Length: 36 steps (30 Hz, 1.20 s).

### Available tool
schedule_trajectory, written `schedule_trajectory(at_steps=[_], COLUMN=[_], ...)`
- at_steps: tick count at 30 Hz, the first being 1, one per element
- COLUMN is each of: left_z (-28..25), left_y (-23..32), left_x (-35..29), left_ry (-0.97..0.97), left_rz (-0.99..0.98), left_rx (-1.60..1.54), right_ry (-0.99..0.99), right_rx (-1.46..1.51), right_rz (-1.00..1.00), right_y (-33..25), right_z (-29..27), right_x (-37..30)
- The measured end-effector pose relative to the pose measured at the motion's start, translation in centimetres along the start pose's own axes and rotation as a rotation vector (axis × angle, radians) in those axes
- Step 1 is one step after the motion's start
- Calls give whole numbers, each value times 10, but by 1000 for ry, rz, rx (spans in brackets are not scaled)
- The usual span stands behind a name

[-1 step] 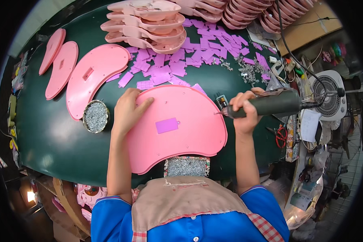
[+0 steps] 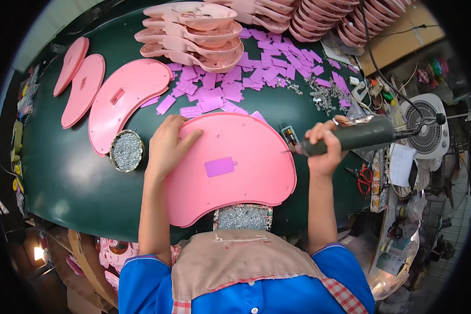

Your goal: The person uses a power drill to fasten screws into pink plastic toy halves, then inserts batteries and assembles the two halves. The person repeats this process for multiple units, placing finished toys into a nearby box.

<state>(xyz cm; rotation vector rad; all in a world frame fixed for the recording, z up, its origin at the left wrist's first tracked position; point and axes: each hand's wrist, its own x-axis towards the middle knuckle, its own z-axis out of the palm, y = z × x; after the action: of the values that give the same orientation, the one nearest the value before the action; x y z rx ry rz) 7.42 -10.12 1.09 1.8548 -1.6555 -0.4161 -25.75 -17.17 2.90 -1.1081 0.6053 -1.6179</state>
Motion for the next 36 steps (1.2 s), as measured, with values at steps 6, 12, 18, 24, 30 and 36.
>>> schedule_trajectory(at_steps=[6,12,18,24,30,36], left_z=[-97,-283,-360,-78,77,74], left_y=[30,-69,-130,-151,-111,-215], left_x=[-50,-188,-395,-512,-522,-563], left_ry=[-60,-192,-120,250,238,271], left_rz=[-18,-433,-1201,-773,-901,-1089], left_rx=[-8,-278,494,1082,487,111], right_ry=[70,253,15,-123,-158,-263], right_rx=[58,-1367,-616,-562,-561,-568], right_rz=[-213,-839,-1006,-675,-552,-331], right_y=[-59,-102,-46,-14,-3,19], right_z=[-22,-69,-13,14,24,41], right_x=[3,-21,-18,-25,-27,-28])
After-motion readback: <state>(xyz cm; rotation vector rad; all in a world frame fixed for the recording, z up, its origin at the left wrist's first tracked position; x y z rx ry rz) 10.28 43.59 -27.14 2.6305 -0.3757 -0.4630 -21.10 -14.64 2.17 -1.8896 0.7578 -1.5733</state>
